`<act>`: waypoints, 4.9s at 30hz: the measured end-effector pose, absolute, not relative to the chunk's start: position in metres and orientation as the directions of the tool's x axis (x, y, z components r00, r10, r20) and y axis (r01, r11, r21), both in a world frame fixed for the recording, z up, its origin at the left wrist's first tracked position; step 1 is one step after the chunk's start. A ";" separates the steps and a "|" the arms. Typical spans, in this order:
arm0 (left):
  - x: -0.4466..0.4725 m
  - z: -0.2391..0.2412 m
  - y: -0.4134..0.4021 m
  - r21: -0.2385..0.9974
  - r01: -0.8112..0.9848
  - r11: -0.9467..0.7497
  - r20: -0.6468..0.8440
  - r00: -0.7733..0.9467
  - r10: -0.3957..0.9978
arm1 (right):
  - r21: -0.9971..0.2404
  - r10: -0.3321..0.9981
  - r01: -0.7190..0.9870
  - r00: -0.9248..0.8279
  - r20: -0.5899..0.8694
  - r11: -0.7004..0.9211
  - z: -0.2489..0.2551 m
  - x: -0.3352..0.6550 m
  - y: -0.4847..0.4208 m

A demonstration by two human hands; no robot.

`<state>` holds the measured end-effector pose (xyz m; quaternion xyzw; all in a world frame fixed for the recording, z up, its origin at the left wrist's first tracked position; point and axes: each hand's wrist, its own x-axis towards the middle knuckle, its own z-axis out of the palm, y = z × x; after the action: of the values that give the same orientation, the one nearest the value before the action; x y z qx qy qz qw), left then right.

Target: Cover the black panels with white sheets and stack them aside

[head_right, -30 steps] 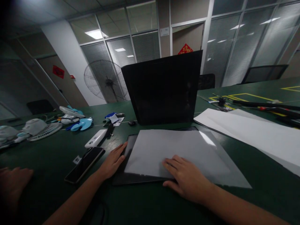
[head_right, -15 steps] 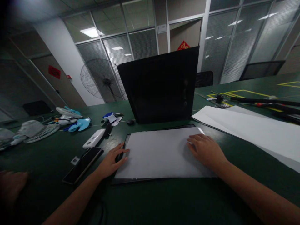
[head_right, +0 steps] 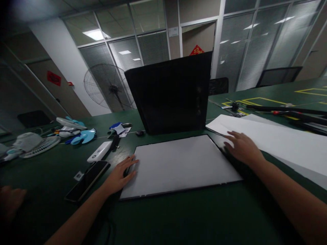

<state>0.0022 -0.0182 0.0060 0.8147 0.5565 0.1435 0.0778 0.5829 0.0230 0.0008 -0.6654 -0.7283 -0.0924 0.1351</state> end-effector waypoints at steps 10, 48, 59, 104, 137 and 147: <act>0.005 0.009 -0.019 0.288 0.894 -0.343 0.153 0.311 0.938 | -0.066 0.933 0.949 0.316 0.171 -0.309 -0.023 0.659 0.032; -0.007 -0.004 -0.016 0.420 0.842 -0.339 0.221 0.267 0.938 | -0.010 0.622 0.629 -0.767 0.157 0.778 0.018 0.422 -0.051; -0.001 -0.001 -0.015 0.297 0.904 -0.308 0.117 0.285 0.951 | -0.123 0.578 0.565 -0.798 0.173 0.816 0.020 0.405 -0.066; -0.003 -0.004 -0.013 0.319 0.894 -0.316 0.168 0.275 0.947 | -0.006 0.933 0.940 0.339 0.120 -0.340 0.009 0.614 0.020; -0.003 -0.007 -0.013 0.346 0.886 -0.307 0.181 0.258 0.949 | -0.098 0.544 0.536 -0.814 0.205 0.839 0.014 0.418 -0.058; -0.001 -0.004 -0.015 0.304 0.894 -0.330 0.160 0.293 0.943 | -0.161 0.528 0.509 -0.842 0.114 0.846 0.025 0.414 -0.061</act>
<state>-0.0011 -0.0150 -0.0037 0.8003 0.5737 0.1559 0.0781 0.4144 -0.0610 0.0247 -0.2707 -0.9575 0.0622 0.0772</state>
